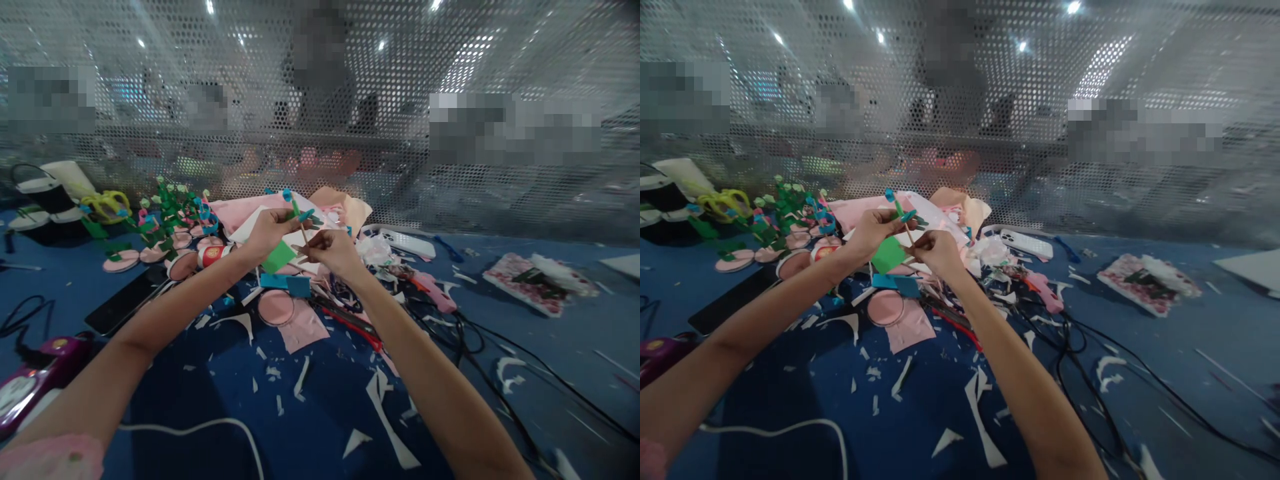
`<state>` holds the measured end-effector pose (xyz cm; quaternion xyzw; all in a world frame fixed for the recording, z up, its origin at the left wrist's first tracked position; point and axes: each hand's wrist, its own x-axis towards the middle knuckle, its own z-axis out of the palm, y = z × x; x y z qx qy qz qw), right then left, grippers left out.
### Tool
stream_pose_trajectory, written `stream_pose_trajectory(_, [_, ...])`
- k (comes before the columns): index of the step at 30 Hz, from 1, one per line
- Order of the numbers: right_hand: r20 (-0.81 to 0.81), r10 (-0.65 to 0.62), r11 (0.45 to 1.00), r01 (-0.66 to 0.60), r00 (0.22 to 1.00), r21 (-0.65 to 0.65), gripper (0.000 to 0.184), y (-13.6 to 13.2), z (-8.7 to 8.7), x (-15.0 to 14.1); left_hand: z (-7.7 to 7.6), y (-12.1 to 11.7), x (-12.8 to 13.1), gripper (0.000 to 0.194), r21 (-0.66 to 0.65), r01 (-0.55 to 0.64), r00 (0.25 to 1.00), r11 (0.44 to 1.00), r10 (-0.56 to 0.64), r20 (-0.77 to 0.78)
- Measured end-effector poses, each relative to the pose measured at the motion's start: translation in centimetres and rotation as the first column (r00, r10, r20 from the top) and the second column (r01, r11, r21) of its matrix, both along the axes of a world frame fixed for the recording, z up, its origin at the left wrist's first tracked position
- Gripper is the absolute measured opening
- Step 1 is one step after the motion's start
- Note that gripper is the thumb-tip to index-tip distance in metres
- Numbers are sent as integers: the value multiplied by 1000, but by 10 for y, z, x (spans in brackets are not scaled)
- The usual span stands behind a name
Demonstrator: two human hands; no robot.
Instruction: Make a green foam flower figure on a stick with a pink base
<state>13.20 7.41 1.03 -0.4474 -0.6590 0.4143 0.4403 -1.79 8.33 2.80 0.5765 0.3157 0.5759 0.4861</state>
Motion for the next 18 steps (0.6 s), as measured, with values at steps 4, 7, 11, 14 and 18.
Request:
stream_pose_trajectory(4, [51, -74, 992, 68, 996, 110, 36, 2, -7, -5, -2, -2, 3, 33, 0, -23, 999, 1000, 23, 33])
stream_pose_trajectory(7, [112, -107, 990, 95, 988, 106, 33, -1, -7, -8, -3, -3, 5, 37, 3, -18, 998, 1000, 17, 64])
stream_pose_trajectory(11, [237, -159, 981, 125, 958, 151, 31, -3, -4, -7, -5, 0, 5, 41, -21, -30, 998, 999, 31, 62])
stream_pose_trajectory(14, [266, -26, 987, -17, 964, 158, 31, -2, -3, -5, -7, 4, 2, 44, -32, 0, 999, 999, 2, 45])
stream_pose_trajectory(18, [15, 160, 985, -161, 987, 68, 38, 0, -2, -4, -8, 6, -1, 41, -21, 16, 1000, 1000, -16, -11])
